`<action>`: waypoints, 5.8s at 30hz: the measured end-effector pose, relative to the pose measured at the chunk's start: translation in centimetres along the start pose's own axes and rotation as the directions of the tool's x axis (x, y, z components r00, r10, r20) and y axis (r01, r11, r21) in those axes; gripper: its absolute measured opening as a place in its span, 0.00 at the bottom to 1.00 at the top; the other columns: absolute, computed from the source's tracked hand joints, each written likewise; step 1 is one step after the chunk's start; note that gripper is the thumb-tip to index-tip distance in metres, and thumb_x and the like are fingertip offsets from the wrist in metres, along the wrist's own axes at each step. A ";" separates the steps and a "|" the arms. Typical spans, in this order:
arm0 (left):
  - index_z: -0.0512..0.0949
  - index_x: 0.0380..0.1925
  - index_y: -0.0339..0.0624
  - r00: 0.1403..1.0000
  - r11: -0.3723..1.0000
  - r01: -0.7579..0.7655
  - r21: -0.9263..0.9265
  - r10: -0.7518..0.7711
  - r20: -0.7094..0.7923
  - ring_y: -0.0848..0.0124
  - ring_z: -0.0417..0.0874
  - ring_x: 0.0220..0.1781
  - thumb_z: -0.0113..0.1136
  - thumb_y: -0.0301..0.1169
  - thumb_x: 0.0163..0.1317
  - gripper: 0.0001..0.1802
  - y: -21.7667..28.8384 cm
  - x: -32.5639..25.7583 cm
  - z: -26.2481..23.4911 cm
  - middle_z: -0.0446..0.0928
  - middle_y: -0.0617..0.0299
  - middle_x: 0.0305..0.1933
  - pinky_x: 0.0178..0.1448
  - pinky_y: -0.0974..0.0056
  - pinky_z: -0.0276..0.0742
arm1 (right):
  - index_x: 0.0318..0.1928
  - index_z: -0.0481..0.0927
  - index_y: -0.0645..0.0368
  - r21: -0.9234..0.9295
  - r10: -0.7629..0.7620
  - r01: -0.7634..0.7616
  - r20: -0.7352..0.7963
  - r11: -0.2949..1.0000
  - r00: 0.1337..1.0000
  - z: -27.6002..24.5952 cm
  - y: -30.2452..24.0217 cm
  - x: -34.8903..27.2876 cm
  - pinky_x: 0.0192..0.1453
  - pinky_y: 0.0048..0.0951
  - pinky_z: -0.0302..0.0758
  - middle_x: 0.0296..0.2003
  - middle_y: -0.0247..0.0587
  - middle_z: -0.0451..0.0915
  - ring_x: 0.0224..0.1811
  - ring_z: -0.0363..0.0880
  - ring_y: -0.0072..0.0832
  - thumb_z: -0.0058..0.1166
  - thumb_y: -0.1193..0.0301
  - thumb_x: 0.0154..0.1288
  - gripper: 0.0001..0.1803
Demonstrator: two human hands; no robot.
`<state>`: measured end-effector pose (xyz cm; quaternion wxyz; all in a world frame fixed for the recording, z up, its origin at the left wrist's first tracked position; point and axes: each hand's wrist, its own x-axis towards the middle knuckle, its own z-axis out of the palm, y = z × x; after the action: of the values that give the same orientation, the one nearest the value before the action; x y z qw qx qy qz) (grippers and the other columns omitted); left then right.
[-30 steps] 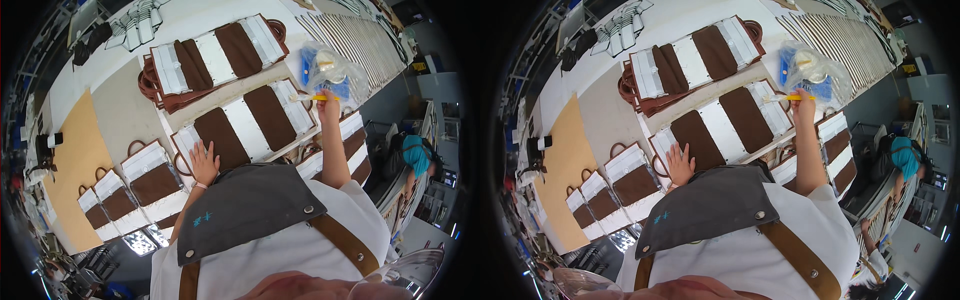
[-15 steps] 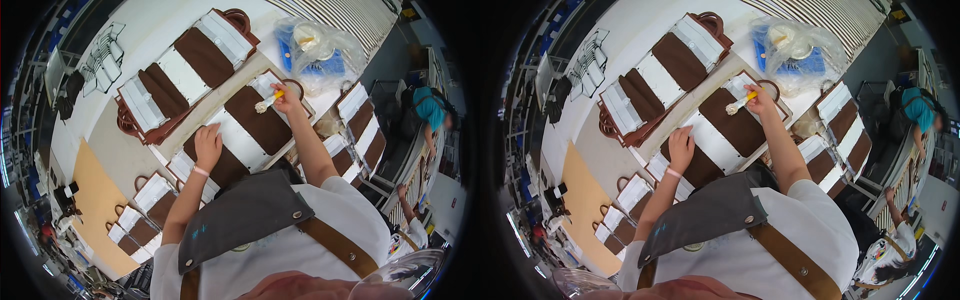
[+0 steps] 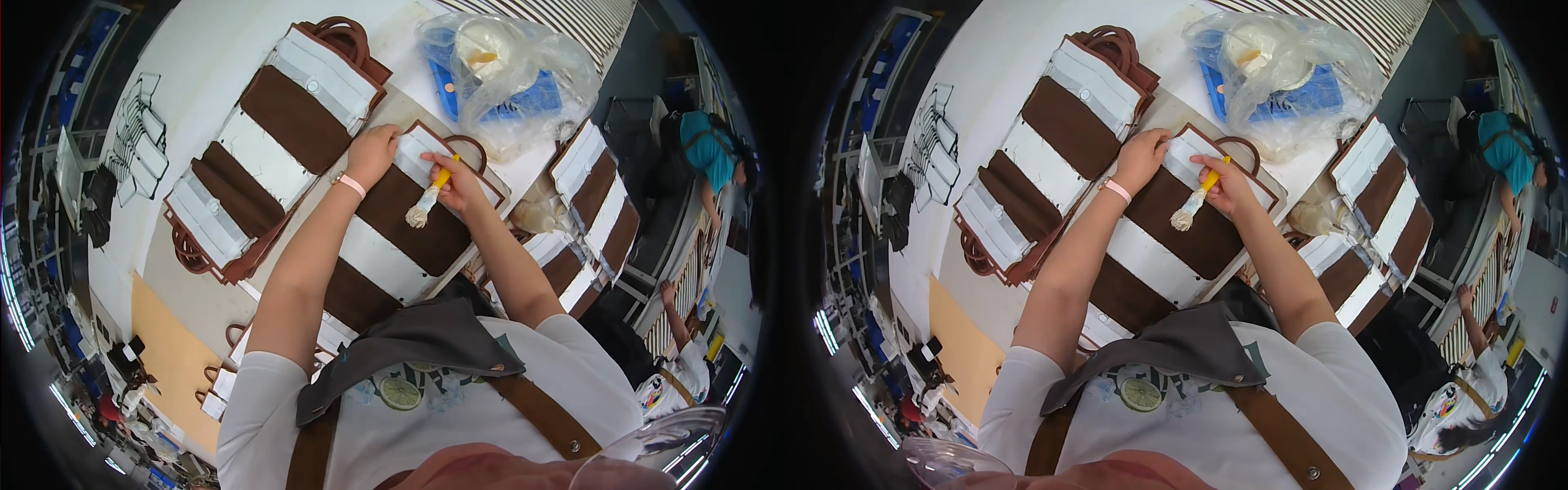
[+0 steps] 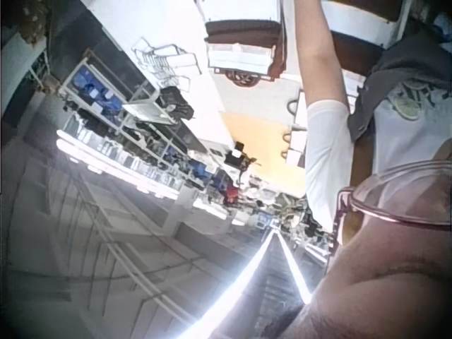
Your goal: The person applies glue to the edges of brown fabric panels on white bag bodies using a brush. They then attach a small metal clasp to the glued area and press it into place. The person repeats this process for multiple bags on the table.
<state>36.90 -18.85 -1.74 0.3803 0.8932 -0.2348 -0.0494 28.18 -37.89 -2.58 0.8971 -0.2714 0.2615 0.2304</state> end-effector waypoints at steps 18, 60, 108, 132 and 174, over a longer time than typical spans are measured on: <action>0.77 0.32 0.43 0.999 0.976 -0.050 0.212 0.046 0.020 0.58 0.78 0.39 0.60 0.30 0.52 0.07 1.0 1.5 0.7 0.78 0.57 0.32 0.45 0.56 0.72 | 0.48 0.74 0.65 -0.074 -0.056 0.060 0.064 0.995 0.996 -0.1 0.1 -0.4 0.13 0.14 0.56 0.19 0.35 0.75 0.11 0.58 0.13 0.46 0.65 0.68 0.16; 0.79 0.33 0.43 0.888 0.996 0.089 0.019 -0.071 -0.454 0.56 0.76 0.41 0.54 0.24 0.52 0.09 3.0 -7.8 0.4 0.76 0.56 0.34 0.46 0.55 0.73 | 0.51 0.73 0.61 -0.213 -0.012 0.015 0.015 0.977 1.000 -0.7 0.4 0.4 0.12 0.13 0.59 0.20 0.32 0.75 0.11 0.61 0.13 0.47 0.62 0.68 0.18; 0.74 0.41 0.35 0.081 0.360 0.699 -0.618 -0.898 -0.432 0.59 0.78 0.42 0.56 0.24 0.56 0.12 9.5 -47.7 0.8 0.76 0.50 0.42 0.46 0.61 0.74 | 0.47 0.75 0.67 -0.286 -0.058 0.011 -0.158 0.958 0.986 -3.6 -5.9 -2.0 0.16 0.19 0.57 0.22 0.33 0.72 0.13 0.59 0.17 0.44 0.64 0.69 0.18; 0.77 0.35 0.37 0.218 0.304 0.832 -0.464 -0.949 -0.229 0.56 0.81 0.35 0.50 0.28 0.54 0.10 9.8 -47.8 1.1 0.80 0.51 0.30 0.39 0.57 0.74 | 0.30 0.69 0.60 -0.267 -0.094 0.001 -0.339 0.964 0.936 -4.2 -7.1 -0.5 0.16 0.21 0.55 0.23 0.38 0.72 0.13 0.58 0.21 0.47 0.67 0.66 0.10; 0.65 0.60 0.49 0.610 0.538 0.779 0.321 -0.534 -0.585 0.52 0.53 0.70 0.51 0.36 0.60 0.27 3.1 -38.4 -3.5 0.58 0.53 0.67 0.69 0.39 0.45 | 0.38 0.81 0.64 -0.712 0.199 0.699 0.695 0.062 0.691 19.6 20.7 -4.2 0.45 0.22 0.70 0.38 0.38 0.74 0.39 0.74 0.25 0.56 0.68 0.63 0.11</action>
<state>2.71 -0.88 -0.59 0.0989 0.9696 0.2126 0.0695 20.22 -11.73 6.37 0.5331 -0.7359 -0.3426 0.2386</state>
